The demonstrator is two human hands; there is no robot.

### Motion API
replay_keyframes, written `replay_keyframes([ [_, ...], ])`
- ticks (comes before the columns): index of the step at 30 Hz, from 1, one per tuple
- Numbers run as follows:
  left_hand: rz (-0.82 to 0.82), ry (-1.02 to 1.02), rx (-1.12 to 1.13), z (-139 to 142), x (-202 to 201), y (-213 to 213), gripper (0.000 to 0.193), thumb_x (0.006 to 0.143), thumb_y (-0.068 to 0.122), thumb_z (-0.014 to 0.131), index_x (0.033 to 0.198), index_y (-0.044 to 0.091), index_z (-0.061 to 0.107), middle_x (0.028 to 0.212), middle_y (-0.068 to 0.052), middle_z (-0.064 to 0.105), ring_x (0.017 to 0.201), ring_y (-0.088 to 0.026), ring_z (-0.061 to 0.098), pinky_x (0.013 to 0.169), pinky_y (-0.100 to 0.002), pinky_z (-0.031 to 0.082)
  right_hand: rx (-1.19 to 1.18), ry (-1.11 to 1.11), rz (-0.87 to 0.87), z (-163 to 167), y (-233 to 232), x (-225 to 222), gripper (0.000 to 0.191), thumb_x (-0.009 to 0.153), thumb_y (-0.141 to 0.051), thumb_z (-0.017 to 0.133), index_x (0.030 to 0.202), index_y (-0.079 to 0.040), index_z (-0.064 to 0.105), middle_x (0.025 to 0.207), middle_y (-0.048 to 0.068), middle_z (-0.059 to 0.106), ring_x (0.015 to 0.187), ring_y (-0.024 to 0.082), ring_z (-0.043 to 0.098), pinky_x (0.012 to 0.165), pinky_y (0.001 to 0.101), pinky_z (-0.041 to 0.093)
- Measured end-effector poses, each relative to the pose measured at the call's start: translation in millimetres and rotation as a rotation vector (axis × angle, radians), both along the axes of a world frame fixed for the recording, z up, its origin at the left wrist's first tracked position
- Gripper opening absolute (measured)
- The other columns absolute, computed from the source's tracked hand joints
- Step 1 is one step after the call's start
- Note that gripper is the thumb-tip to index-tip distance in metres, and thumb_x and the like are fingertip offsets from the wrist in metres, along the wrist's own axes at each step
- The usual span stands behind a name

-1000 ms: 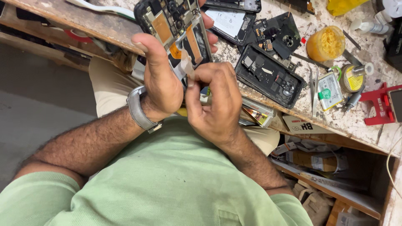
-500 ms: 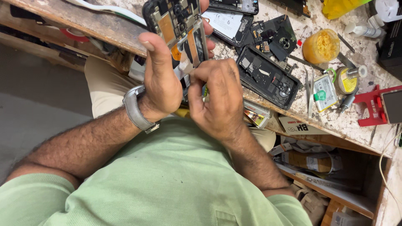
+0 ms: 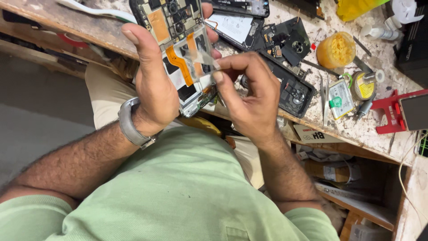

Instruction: The person uses a thin metal tool to pry and separate the screen assembly from the phone chassis. They then peel off adhesive strips, lift the motherboard, and place a new battery into the phone.

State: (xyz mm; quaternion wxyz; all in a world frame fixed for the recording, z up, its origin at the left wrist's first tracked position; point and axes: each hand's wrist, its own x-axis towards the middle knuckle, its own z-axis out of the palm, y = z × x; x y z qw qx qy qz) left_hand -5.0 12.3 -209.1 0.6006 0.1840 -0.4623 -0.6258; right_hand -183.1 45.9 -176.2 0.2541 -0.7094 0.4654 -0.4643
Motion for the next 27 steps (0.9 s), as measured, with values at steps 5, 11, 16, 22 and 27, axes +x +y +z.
replay_keyframes([
  [5, 0.001, 0.029, 0.069, 6, 0, -3, 0.098, 0.101, 0.079, 0.025, 0.149, -0.003, 0.050, 0.119, -0.011, 0.063, 0.102, -0.018, 0.065, 0.097, -0.034, 0.060, 0.301, -0.439, 0.125, -9, 9, 7, 0.033, 0.100, 0.001, 0.074, 0.131, 0.000, 0.065, 0.111, 0.000, 0.064, 0.100, 0.006, 0.058, 0.093, 0.0231, 0.050],
  [11, 0.013, -0.015, 0.071, 9, 0, 1, 0.104, 0.098, 0.084, 0.026, 0.153, -0.002, 0.047, 0.123, -0.010, 0.062, 0.102, -0.017, 0.061, 0.097, -0.033, 0.056, 0.424, -0.414, 0.050, -9, 18, 15, 0.043, 0.084, -0.003, 0.087, 0.122, -0.002, 0.067, 0.102, -0.004, 0.056, 0.096, 0.005, 0.052, 0.090, 0.0207, 0.045],
  [16, 0.023, -0.032, 0.021, 5, 0, 3, 0.103, 0.099, 0.082, 0.024, 0.156, -0.001, 0.044, 0.126, -0.010, 0.059, 0.105, -0.017, 0.061, 0.097, -0.032, 0.055, 0.131, 0.026, -0.109, -5, 20, 20, 0.024, 0.086, -0.003, 0.088, 0.103, -0.003, 0.071, 0.104, 0.005, 0.059, 0.094, 0.013, 0.055, 0.085, 0.0247, 0.046],
  [22, 0.034, -0.032, -0.007, -1, -3, 1, 0.099, 0.104, 0.082, 0.024, 0.154, 0.000, 0.044, 0.130, -0.011, 0.059, 0.107, -0.017, 0.061, 0.098, -0.033, 0.055, -0.089, 0.090, -0.177, -2, 19, 31, 0.013, 0.100, -0.001, 0.075, 0.105, 0.001, 0.062, 0.121, 0.013, 0.061, 0.112, 0.018, 0.063, 0.098, 0.0303, 0.055],
  [27, 0.011, -0.036, -0.007, -5, -3, -1, 0.096, 0.104, 0.081, 0.024, 0.154, 0.001, 0.043, 0.141, -0.010, 0.056, 0.108, -0.017, 0.061, 0.098, -0.034, 0.057, 0.022, 0.015, -0.191, 2, 17, 34, 0.008, 0.103, 0.002, 0.070, 0.104, 0.002, 0.062, 0.121, 0.013, 0.067, 0.102, 0.014, 0.070, 0.088, 0.0272, 0.063],
])
